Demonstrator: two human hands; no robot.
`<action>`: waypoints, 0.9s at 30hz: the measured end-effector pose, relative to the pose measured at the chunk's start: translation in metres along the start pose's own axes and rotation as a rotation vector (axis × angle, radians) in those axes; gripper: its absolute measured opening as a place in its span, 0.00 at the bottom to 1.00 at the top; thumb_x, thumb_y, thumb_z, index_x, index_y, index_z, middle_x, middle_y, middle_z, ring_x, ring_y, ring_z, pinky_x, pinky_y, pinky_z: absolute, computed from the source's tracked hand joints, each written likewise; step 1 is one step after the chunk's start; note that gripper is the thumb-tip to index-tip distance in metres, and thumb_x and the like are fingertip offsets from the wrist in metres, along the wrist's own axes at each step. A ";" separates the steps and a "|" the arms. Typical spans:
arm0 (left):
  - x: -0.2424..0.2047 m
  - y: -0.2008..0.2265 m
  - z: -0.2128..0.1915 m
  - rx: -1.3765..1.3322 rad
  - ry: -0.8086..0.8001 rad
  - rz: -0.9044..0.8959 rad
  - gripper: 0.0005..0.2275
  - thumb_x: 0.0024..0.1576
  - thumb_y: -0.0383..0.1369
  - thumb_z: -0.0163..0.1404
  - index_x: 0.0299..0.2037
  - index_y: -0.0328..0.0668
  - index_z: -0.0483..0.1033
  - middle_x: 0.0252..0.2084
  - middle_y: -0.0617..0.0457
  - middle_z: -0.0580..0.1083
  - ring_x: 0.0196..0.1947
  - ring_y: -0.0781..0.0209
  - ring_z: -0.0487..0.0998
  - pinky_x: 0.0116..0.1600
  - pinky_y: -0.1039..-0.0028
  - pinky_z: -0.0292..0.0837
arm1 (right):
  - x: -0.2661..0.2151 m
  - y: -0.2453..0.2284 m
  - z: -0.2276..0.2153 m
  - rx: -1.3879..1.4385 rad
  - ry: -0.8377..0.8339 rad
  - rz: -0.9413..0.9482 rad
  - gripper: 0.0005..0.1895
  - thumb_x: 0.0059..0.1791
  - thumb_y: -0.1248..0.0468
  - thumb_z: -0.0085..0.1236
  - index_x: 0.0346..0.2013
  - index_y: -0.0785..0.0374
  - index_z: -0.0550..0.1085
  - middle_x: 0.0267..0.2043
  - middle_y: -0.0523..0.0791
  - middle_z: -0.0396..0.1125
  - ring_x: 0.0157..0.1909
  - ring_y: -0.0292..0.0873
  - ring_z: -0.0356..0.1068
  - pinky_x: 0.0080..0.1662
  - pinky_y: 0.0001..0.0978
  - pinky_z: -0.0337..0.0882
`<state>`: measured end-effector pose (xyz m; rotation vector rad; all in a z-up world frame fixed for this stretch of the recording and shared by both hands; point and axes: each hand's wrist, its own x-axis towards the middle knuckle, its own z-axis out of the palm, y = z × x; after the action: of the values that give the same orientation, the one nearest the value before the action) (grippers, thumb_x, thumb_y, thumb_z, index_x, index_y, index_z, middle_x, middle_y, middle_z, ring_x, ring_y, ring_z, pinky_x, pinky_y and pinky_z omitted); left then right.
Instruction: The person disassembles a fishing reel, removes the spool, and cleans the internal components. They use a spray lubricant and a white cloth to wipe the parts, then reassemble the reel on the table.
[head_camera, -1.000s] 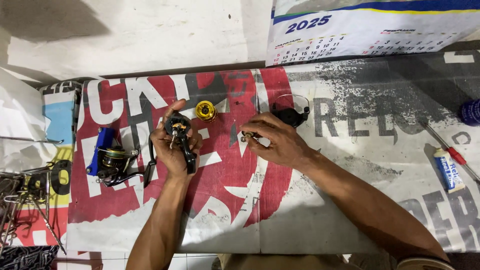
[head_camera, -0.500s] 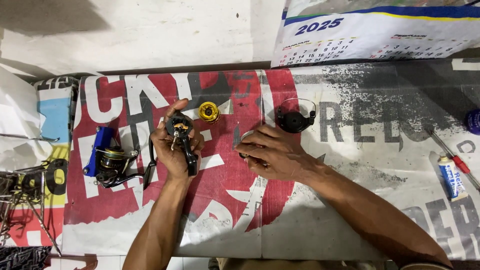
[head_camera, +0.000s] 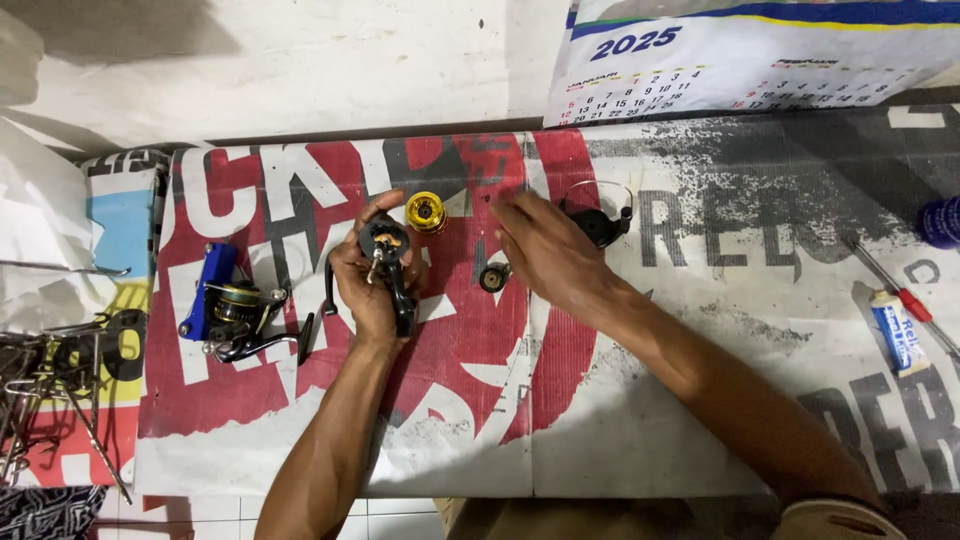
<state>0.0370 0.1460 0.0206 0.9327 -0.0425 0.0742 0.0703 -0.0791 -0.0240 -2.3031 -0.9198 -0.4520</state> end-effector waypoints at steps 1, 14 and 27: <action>0.000 0.000 0.000 -0.002 -0.001 0.000 0.31 0.59 0.48 0.35 0.65 0.28 0.62 0.19 0.52 0.63 0.12 0.68 0.60 0.16 0.78 0.56 | 0.007 -0.003 -0.007 -0.002 0.000 0.000 0.16 0.55 0.62 0.48 0.55 0.64 0.74 0.45 0.50 0.67 0.44 0.52 0.72 0.44 0.41 0.74; -0.005 0.006 0.005 0.097 0.019 0.003 0.29 0.62 0.49 0.33 0.66 0.36 0.64 0.20 0.57 0.61 0.14 0.71 0.59 0.20 0.80 0.55 | 0.030 0.017 0.013 -0.066 -0.180 0.303 0.05 0.52 0.61 0.55 0.41 0.50 0.77 0.42 0.45 0.65 0.35 0.65 0.75 0.34 0.55 0.78; -0.005 0.001 -0.003 0.085 -0.003 0.011 0.28 0.63 0.49 0.33 0.68 0.40 0.63 0.22 0.58 0.60 0.16 0.72 0.60 0.22 0.81 0.56 | 0.031 0.013 -0.005 0.018 -0.123 0.112 0.05 0.56 0.68 0.47 0.44 0.63 0.72 0.37 0.51 0.63 0.32 0.64 0.72 0.26 0.48 0.73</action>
<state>0.0322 0.1493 0.0194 1.0175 -0.0478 0.0858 0.1010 -0.0746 -0.0102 -2.3731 -0.8439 -0.2559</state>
